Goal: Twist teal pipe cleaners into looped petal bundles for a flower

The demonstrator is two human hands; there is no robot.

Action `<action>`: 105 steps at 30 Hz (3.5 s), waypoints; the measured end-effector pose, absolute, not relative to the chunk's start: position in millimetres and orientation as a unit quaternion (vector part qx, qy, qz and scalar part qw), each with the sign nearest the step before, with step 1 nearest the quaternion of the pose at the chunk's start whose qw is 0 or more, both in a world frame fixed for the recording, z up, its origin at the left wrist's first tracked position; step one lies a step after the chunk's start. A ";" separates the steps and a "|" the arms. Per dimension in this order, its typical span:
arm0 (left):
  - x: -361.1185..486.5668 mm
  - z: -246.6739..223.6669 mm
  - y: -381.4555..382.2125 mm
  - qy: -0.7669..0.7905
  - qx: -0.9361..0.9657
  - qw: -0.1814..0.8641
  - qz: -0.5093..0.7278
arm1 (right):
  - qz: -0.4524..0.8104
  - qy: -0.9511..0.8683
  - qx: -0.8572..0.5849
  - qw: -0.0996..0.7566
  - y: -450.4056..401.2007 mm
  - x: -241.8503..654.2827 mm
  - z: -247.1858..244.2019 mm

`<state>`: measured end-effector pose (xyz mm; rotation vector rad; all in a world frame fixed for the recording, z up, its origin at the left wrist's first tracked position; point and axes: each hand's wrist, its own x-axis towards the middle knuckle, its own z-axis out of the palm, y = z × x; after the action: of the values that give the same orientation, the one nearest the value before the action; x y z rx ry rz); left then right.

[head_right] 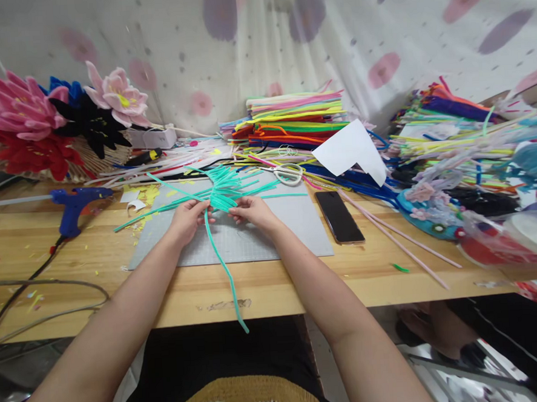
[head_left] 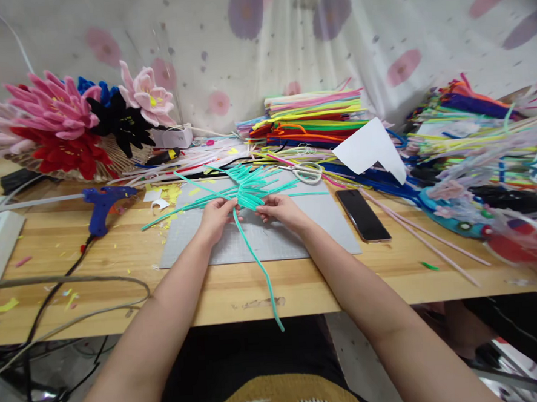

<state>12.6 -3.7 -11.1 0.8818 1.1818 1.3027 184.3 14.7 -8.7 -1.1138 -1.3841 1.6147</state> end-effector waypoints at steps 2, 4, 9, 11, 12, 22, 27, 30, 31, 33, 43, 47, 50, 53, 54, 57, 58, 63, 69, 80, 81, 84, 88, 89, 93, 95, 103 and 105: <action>11.0 -9.9 -4.2 0.498 0.376 0.561 0.544 | 0.630 -0.538 -0.430 0.359 14.7 184.2 -8.2; 10.4 -9.8 -4.5 0.498 0.379 0.562 0.541 | 0.629 -0.542 -0.428 0.357 15.2 185.0 -8.2; 12.1 -10.8 -5.1 0.501 0.378 0.553 0.548 | 0.620 -0.548 -0.434 0.356 16.6 185.0 -11.1; 12.2 -10.6 -5.4 0.504 0.382 0.540 0.556 | 0.614 -0.556 -0.441 0.347 16.2 185.1 -11.5; 11.9 -10.5 -5.5 0.506 0.384 0.533 0.558 | 0.607 -0.565 -0.446 0.336 15.7 185.9 -10.7; 11.2 -11.3 -6.1 0.526 0.389 0.545 0.525 | 0.093 -0.821 -0.467 0.314 15.7 194.0 37.4; 13.1 -10.2 -6.2 0.546 0.381 0.540 0.516 | 0.041 -0.937 -0.304 0.167 32.4 160.0 41.8; 12.1 -6.8 -7.2 0.549 0.373 0.545 0.512 | 0.033 -0.943 -0.322 0.078 39.5 145.5 46.1; 11.4 -5.0 -7.8 0.550 0.374 0.549 0.506 | 0.034 -0.942 -0.329 0.052 41.6 143.2 49.0; 9.7 -0.8 -9.0 0.552 0.390 0.556 0.483 | 0.043 -0.940 -0.337 0.005 46.6 141.9 55.8; 14.7 15.5 -7.8 0.598 0.444 0.522 0.415 | 0.131 -0.922 -0.361 -0.051 59.2 145.1 67.3; 17.7 19.9 -8.6 0.618 0.421 0.523 0.409 | 0.136 -0.923 -0.359 -0.035 58.1 142.1 66.5; 15.9 25.2 -9.6 0.641 0.429 0.515 0.374 | 0.142 -0.923 -0.356 -0.030 58.3 140.5 64.6; 9.7 31.2 -12.7 0.667 0.509 0.453 0.301 | 0.154 -0.923 -0.352 -0.024 58.7 140.5 62.9; 7.3 33.0 -14.9 0.675 0.549 0.414 0.268 | 0.159 -0.922 -0.353 -0.024 58.9 141.0 62.7; 3.1 36.7 -25.5 0.704 0.649 0.210 0.194 | 0.181 -0.913 -0.364 -0.026 60.2 143.3 63.1; 3.4 37.1 -29.8 0.712 0.664 0.129 0.187 | 0.188 -0.911 -0.366 -0.026 60.9 144.1 63.3; 12.2 32.8 -41.4 0.655 0.739 -0.048 0.150 | 0.231 -0.903 -0.362 -0.015 66.6 145.7 61.3; 9.6 22.4 -27.5 0.606 0.771 -0.092 0.173 | 0.280 -0.892 -0.356 0.016 72.6 148.7 58.1; 12.0 38.8 -23.8 0.651 0.720 -0.058 0.232 | 0.208 -0.903 -0.351 0.137 66.5 148.9 67.8; 12.5 41.1 -23.4 0.658 0.717 -0.050 0.225 | 0.182 -0.910 -0.341 0.148 65.5 148.4 69.0; 13.8 51.4 -19.8 0.678 0.710 -0.029 0.185 | 0.106 -0.926 -0.317 0.174 64.1 147.3 70.4; 14.3 75.8 -11.2 0.668 0.741 -0.029 0.066 | 0.053 -0.934 -0.306 0.177 63.9 147.1 70.4; 13.9 82.5 -8.3 0.657 0.752 -0.027 0.035 | 0.050 -0.936 -0.302 0.175 63.9 147.4 70.8; 7.5 98.8 6.3 0.647 0.763 0.000 0.012 | 0.073 -0.932 -0.303 0.186 64.4 151.2 74.5; 2.6 98.8 14.2 0.641 0.767 0.022 0.032 | 0.089 -0.925 -0.308 0.202 65.1 153.9 76.2; -2.7 91.6 23.7 0.530 0.844 -0.048 0.064 | 0.205 -0.897 -0.319 0.228 77.0 165.3 79.8; 0.1 92.8 21.4 0.508 0.856 -0.070 0.060 | 0.262 -0.886 -0.323 0.205 80.0 169.1 81.4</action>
<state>0.1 21.4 92.8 2.8166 1.6728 0.1959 169.1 80.0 81.4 -0.9002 -2.4711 0.7308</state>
